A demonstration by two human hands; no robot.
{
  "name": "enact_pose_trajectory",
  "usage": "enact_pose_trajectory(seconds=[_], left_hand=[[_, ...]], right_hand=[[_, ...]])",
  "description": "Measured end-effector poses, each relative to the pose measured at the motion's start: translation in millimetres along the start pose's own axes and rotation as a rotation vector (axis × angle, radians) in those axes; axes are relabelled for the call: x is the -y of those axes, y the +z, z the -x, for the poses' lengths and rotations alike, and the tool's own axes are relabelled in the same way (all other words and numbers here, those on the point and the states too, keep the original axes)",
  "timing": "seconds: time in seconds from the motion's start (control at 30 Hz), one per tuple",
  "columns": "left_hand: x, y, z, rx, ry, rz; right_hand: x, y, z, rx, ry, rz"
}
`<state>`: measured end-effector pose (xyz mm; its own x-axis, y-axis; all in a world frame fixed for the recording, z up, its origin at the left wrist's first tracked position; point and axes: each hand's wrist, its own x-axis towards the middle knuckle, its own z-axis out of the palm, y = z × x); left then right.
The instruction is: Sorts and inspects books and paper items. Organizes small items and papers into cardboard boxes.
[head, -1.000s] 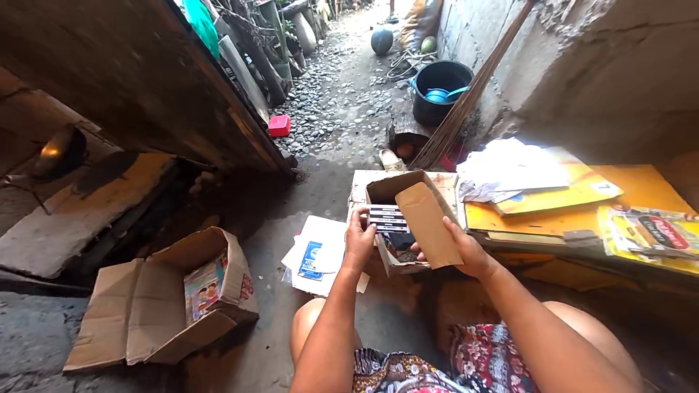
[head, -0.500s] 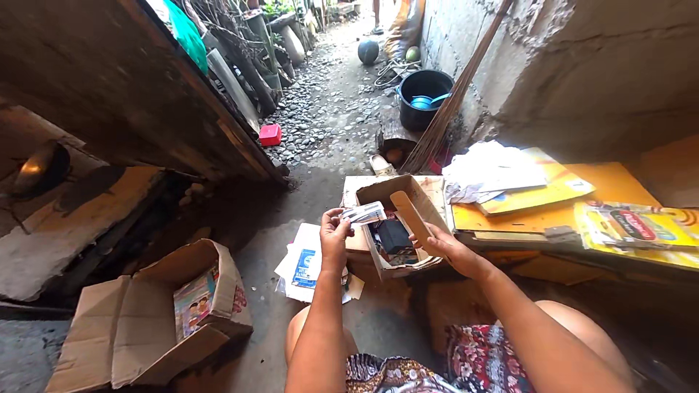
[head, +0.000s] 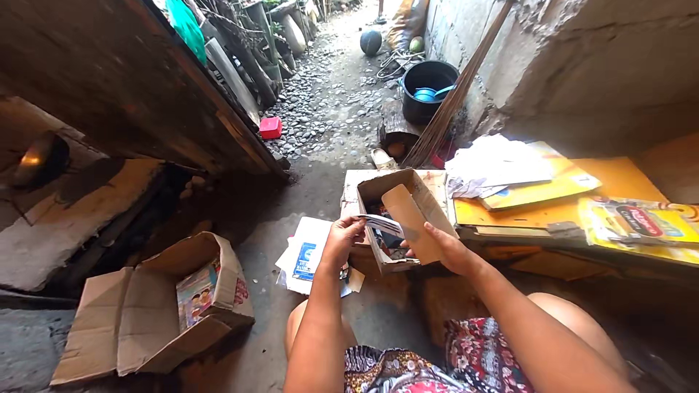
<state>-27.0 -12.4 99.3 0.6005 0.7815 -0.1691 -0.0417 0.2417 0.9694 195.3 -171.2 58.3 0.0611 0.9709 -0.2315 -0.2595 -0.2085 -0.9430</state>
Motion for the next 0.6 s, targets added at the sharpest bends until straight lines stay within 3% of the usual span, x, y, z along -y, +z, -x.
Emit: enact_pose_trajectory(seconds=[0.07, 0.17, 0.27, 0.37, 0.47, 0.53, 0.6], left_hand=[[9.6, 0.8, -1.8, 0.09, -0.007, -0.14], [23.9, 9.0, -4.4, 0.172, -0.016, -0.15], [30.6, 9.5, -8.6, 0.081, 0.002, -0.083], [26.2, -10.1, -13.3, -0.175, 0.118, -0.167], [21.5, -57.4, -30.0, -0.474, 0.177, -0.502], [16.6, -84.5, -38.2, -0.61, 0.041, -0.719], [16.3, -104.0, -46.3, -0.664, -0.186, -0.896]], right_hand=[[-1.2, 9.8, -1.7, 0.057, 0.078, -0.04], [-6.5, 22.5, -5.1, 0.211, 0.175, -0.101], [-10.1, 30.4, -8.3, 0.233, 0.223, -0.171], [3.5, 25.7, -9.9, 0.094, 0.199, -0.001], [22.2, 4.8, -18.2, -0.181, 0.11, 0.084], [26.3, -12.6, -26.1, -0.405, 0.107, 0.179], [20.2, -27.5, -35.7, -0.492, 0.139, 0.437]])
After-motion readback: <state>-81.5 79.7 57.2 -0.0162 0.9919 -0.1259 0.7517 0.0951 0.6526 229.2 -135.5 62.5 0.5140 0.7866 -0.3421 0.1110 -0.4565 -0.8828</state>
